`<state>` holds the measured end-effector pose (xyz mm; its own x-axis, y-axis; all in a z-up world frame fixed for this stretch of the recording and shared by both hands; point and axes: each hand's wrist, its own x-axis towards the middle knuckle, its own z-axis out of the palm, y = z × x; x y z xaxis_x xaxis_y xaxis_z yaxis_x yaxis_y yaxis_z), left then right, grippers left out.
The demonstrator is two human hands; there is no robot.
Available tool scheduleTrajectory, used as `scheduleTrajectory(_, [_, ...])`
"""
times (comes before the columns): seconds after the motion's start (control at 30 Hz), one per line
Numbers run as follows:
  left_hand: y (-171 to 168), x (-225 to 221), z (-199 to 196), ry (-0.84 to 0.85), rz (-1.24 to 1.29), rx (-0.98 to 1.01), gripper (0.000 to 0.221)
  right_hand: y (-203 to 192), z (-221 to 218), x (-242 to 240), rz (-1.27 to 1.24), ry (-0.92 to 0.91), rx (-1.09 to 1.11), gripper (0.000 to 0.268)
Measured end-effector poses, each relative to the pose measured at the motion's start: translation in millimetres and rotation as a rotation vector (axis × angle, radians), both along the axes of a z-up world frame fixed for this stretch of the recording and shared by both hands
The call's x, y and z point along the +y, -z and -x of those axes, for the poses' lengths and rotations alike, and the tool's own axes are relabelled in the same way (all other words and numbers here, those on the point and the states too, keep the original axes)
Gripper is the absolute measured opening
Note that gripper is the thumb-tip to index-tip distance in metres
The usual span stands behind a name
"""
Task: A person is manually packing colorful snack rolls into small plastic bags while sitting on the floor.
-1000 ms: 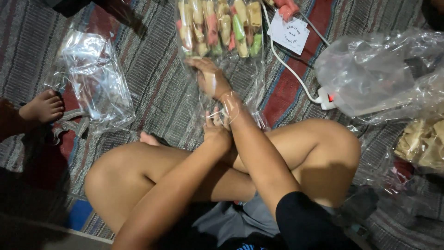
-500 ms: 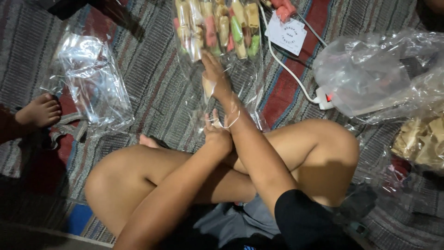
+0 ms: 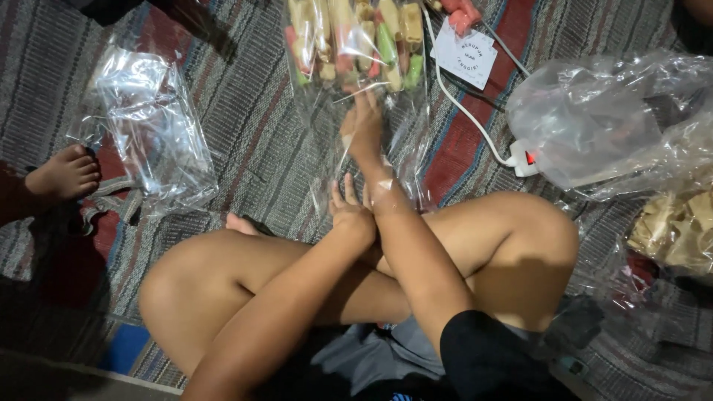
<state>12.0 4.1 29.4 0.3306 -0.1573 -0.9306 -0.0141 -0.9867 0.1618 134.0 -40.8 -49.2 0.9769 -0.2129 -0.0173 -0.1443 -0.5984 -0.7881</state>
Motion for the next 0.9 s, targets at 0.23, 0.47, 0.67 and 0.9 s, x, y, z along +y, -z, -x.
scheduleTrajectory(0.23, [6.6, 0.9, 3.8, 0.218, -0.036, -0.098, 0.094, 25.9, -4.5, -9.4, 0.384, 0.102, -0.148, 0.062])
scheduleTrajectory(0.47, [-23.5, -1.4, -1.1, 0.041, -0.001, 0.007, 0.068, -2.8, 9.2, -6.0, 0.131, 0.367, -0.307, 0.058])
scheduleTrajectory(0.67, [-34.7, -0.2, -4.3, 0.013, -0.002, -0.006, 0.08, 9.5, 4.5, -18.4, 0.044, 0.54, -0.19, 0.069])
scheduleTrajectory(0.9, [-42.9, 1.5, -3.2, 0.041, -0.015, 0.008, 0.098, -64.4, 17.3, -14.4, 0.112, 0.425, 0.138, 0.066])
